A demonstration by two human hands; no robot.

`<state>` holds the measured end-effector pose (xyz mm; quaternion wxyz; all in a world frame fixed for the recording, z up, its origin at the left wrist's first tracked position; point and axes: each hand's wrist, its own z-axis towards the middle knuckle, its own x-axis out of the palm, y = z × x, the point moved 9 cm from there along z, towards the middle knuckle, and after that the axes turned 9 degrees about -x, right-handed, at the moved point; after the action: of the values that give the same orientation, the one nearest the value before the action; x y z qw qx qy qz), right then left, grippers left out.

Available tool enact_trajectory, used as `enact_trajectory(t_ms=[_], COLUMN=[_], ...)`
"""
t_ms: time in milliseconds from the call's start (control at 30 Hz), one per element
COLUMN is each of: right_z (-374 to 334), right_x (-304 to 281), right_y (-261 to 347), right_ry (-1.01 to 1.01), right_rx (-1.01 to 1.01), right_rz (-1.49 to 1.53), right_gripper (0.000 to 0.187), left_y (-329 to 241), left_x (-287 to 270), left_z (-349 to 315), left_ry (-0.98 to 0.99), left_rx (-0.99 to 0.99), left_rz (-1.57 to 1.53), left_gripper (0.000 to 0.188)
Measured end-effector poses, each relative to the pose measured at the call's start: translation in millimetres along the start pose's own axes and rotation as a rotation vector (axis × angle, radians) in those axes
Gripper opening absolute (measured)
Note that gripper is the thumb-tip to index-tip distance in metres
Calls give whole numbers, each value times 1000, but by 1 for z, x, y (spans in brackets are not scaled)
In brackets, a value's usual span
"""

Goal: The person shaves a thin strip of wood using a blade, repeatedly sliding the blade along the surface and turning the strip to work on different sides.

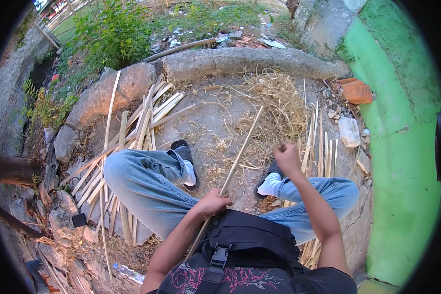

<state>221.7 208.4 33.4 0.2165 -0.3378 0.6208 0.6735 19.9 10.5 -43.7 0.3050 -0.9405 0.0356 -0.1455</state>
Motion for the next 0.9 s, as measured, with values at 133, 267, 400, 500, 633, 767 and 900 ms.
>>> enact_trajectory(t_ms=[133,267,400,500,633,767,900], right_z=[-56,-73,1,22,44,49,50], right_x=[42,74,49,41,40,-32,-23], right_y=[67,64,-24,-42,-89,-188,-150], right_ry=[295,413,212,216,173,-125,-109], right_rx=[-297,-493,-101,-145,114,387,294], right_rz=[-128,-277,-302,-559,-493,-367,-215], right_gripper=[22,18,17,19,26,28,26], left_y=[4,3,-8,1,5,-3,-3], left_x=[2,4,8,4,5,4,12], left_z=[5,4,0,11,6,-4,-2], left_ry=[77,70,103,63,77,106,157], left_rx=[14,25,47,-59,-61,-3,-25], left_rz=[-86,-59,-48,-53,-152,-127,-197], left_gripper=[35,36,34,30,25,26,31])
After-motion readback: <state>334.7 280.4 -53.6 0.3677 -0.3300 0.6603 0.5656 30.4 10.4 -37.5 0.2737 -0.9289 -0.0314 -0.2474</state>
